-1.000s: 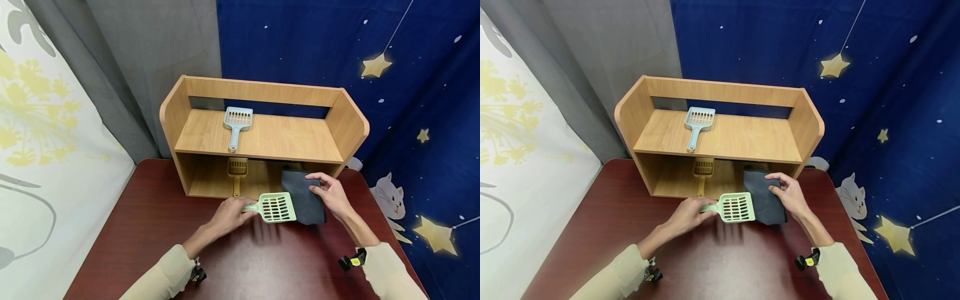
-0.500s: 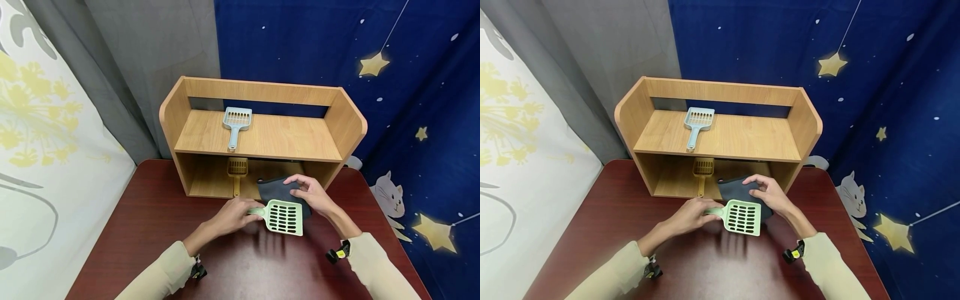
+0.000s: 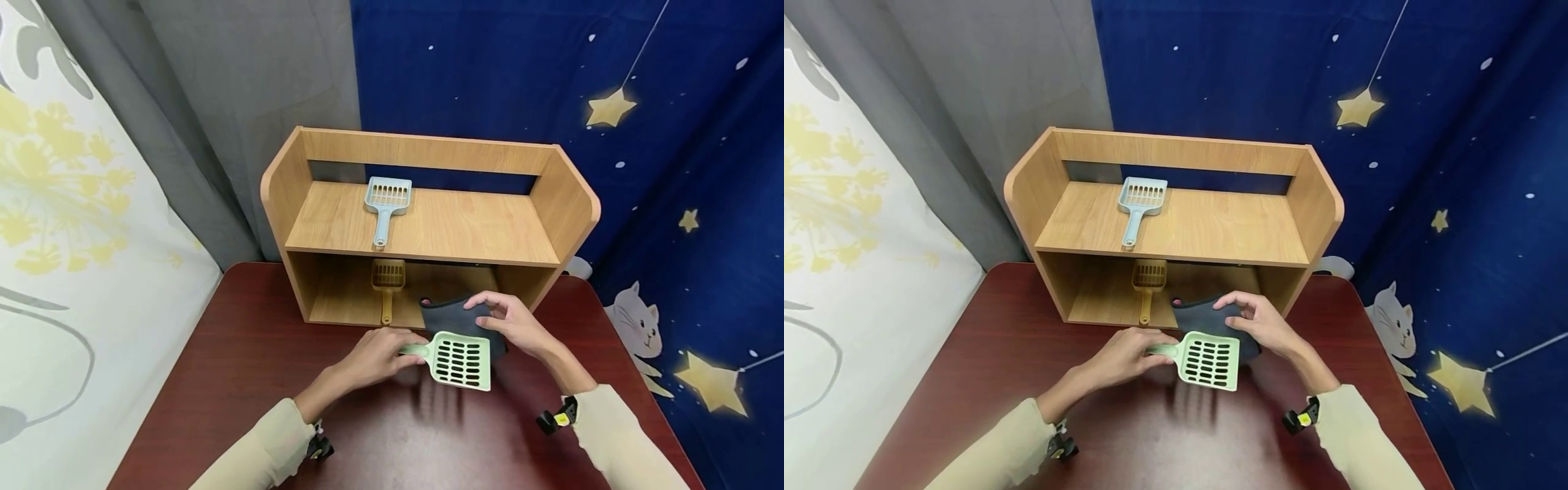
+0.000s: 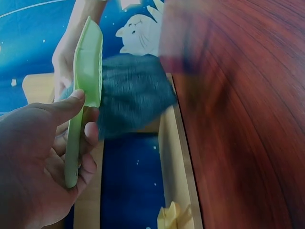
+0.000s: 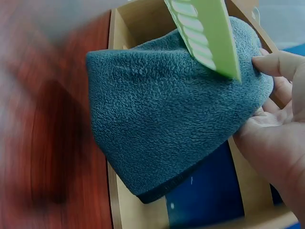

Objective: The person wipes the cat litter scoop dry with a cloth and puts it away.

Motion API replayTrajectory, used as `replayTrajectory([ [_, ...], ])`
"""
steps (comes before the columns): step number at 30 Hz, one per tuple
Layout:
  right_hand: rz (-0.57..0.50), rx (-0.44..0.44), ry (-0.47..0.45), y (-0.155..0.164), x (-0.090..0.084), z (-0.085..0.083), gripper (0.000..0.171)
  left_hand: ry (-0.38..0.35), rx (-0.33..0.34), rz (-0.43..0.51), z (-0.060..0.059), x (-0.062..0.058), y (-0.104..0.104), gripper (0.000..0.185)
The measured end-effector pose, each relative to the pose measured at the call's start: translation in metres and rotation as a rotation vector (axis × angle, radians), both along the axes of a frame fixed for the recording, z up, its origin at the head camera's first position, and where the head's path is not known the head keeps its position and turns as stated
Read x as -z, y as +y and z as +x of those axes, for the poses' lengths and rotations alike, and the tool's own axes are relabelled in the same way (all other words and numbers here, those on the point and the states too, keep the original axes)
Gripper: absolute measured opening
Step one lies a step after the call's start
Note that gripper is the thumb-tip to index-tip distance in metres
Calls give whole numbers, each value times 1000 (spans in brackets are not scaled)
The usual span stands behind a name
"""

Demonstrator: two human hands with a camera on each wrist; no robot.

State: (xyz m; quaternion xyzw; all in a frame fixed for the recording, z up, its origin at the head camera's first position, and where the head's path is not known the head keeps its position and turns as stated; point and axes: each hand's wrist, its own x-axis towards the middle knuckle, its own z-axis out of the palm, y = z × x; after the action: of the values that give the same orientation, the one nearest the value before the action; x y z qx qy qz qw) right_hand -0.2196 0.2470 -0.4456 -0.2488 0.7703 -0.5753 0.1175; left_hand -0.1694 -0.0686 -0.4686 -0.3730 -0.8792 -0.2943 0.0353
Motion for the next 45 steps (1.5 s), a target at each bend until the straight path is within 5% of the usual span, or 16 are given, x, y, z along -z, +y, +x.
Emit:
replayTrajectory([
  [8,0,76,20,22,3,7,29,10,2,23,1,5,-13,30],
  [14,-65,31,-42,8,4,8,29,27,30,19,2,6,-3,29],
  [21,-31,-39,54,-16,0,4,26,22,51,15,3,4,8,26],
  [26,-39,-50,27,-18,-1,6,26,21,46,10,4,4,6,27],
  [36,-38,103,3,17,1,17,33,52,-11,19,3,9,-9,28],
  [45,-339,165,-98,32,9,24,40,44,-91,77,-1,12,-13,28],
])
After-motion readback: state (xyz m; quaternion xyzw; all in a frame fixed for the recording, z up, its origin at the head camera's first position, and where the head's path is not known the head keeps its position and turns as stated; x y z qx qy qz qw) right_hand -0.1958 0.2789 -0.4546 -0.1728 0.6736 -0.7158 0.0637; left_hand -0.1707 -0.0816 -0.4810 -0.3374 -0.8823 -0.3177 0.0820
